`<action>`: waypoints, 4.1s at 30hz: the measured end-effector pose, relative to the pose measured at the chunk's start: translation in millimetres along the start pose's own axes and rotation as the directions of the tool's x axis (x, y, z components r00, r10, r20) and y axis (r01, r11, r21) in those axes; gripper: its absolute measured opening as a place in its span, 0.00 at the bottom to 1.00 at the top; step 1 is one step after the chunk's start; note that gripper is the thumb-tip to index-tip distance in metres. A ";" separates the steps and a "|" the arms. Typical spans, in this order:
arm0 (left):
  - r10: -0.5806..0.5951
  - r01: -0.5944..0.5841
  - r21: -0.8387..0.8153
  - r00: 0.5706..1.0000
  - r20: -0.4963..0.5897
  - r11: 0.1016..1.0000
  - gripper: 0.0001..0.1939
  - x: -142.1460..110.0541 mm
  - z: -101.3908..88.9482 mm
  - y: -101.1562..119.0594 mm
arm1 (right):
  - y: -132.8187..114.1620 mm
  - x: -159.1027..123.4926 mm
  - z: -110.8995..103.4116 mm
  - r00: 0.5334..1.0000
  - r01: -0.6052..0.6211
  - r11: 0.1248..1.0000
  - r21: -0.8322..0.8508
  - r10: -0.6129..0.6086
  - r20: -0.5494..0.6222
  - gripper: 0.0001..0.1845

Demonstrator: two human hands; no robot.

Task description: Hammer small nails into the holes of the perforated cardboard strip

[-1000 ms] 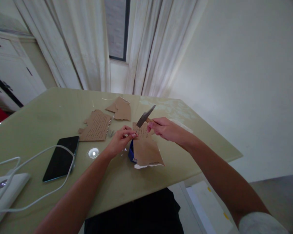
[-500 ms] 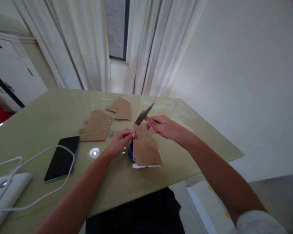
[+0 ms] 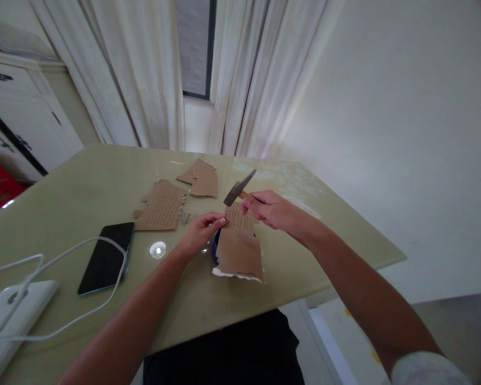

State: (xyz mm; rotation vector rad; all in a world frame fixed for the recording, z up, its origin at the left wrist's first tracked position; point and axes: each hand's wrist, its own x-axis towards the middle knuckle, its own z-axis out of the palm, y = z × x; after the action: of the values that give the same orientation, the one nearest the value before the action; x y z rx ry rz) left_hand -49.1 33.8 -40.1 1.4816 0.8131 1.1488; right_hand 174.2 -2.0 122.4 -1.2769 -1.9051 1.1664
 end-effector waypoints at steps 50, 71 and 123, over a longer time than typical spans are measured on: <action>0.149 -0.161 0.148 0.985 0.088 0.976 0.12 3.5 -3.7 -1.1 | -2.7 0.3 -2.3 0.980 -0.182 0.972 -0.151 0.191 0.051 0.23; 0.146 -0.172 0.248 0.982 0.120 0.953 0.12 1.4 -4.7 10.1 | 0.0 5.0 -4.9 0.986 -0.100 0.913 -0.396 0.144 0.082 0.25; -0.008 -0.002 0.243 0.999 0.040 0.970 0.19 0.9 -9.4 14.0 | 28.2 2.8 11.5 0.976 -0.133 0.926 -0.354 0.184 0.113 0.24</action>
State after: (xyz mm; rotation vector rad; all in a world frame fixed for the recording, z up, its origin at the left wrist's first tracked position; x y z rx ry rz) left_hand -58.9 34.5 -26.4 1.6988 0.9538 1.0409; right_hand 176.0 1.3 92.0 -1.5959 -2.2205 1.0578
